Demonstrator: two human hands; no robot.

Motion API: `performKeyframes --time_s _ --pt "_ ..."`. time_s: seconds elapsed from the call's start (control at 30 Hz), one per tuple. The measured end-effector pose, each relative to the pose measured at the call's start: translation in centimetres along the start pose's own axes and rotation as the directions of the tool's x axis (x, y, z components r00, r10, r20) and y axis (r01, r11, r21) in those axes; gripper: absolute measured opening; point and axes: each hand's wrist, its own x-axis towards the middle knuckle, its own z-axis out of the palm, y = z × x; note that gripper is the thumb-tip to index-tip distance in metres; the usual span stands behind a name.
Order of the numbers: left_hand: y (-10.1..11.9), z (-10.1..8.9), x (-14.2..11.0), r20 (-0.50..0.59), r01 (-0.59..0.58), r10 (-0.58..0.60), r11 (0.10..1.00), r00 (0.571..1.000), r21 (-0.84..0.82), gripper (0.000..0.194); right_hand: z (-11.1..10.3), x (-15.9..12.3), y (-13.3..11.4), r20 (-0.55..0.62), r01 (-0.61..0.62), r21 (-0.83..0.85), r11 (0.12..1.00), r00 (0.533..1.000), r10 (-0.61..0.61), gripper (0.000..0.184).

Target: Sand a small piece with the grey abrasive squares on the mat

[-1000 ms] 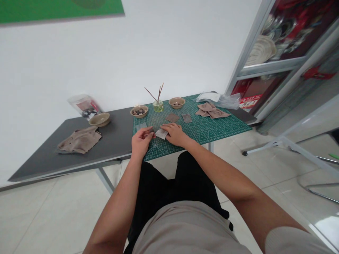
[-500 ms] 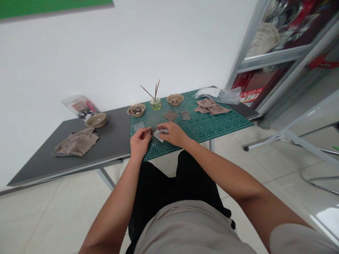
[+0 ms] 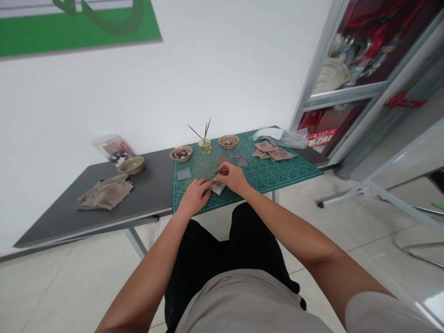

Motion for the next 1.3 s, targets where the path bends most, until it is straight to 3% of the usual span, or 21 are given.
performKeyframes --time_s 0.07,0.17,0.3,0.43,0.6,0.9,1.13,1.3 --pt "0.5 -0.1 0.1 0.065 -0.048 0.039 0.988 0.997 0.144 0.031 -0.8 0.0 0.4 -0.031 0.002 -0.022 1.000 1.000 -0.003 0.011" --pt "1.3 -0.1 0.3 0.071 -0.010 -0.008 0.968 0.997 0.250 0.030 -1.5 0.0 0.8 -0.020 0.019 -0.037 0.999 1.000 -0.020 0.019" --pt "2.5 0.5 0.7 0.047 0.063 -0.078 0.960 0.996 0.273 0.023 -1.1 0.2 1.0 0.091 0.117 -0.148 0.982 0.990 -0.104 0.023" --pt "3.0 1.2 0.9 -0.010 0.168 -0.172 0.946 0.985 0.276 0.018 0.0 0.4 0.8 0.272 0.256 -0.276 0.926 0.945 -0.180 0.016" --pt "2.5 1.4 0.8 -0.026 0.192 -0.191 0.949 0.981 0.250 0.015 -0.1 0.6 0.7 0.346 0.311 -0.349 0.884 0.919 -0.187 0.014" --pt "2.3 1.9 0.8 -0.074 0.243 -0.233 0.949 0.970 0.199 0.023 -0.8 0.2 0.5 0.373 0.369 -0.497 0.785 0.908 -0.191 0.011" --pt "2.3 2.3 0.7 -0.084 0.212 -0.199 0.957 0.976 0.196 0.033 -1.8 -0.5 0.7 0.377 0.383 -0.440 0.812 0.900 -0.220 0.009" --pt "2.1 2.3 0.9 -0.081 0.221 -0.209 0.956 0.974 0.191 0.033 -1.7 -0.1 0.9 0.342 0.331 -0.476 0.815 0.923 -0.175 0.011"
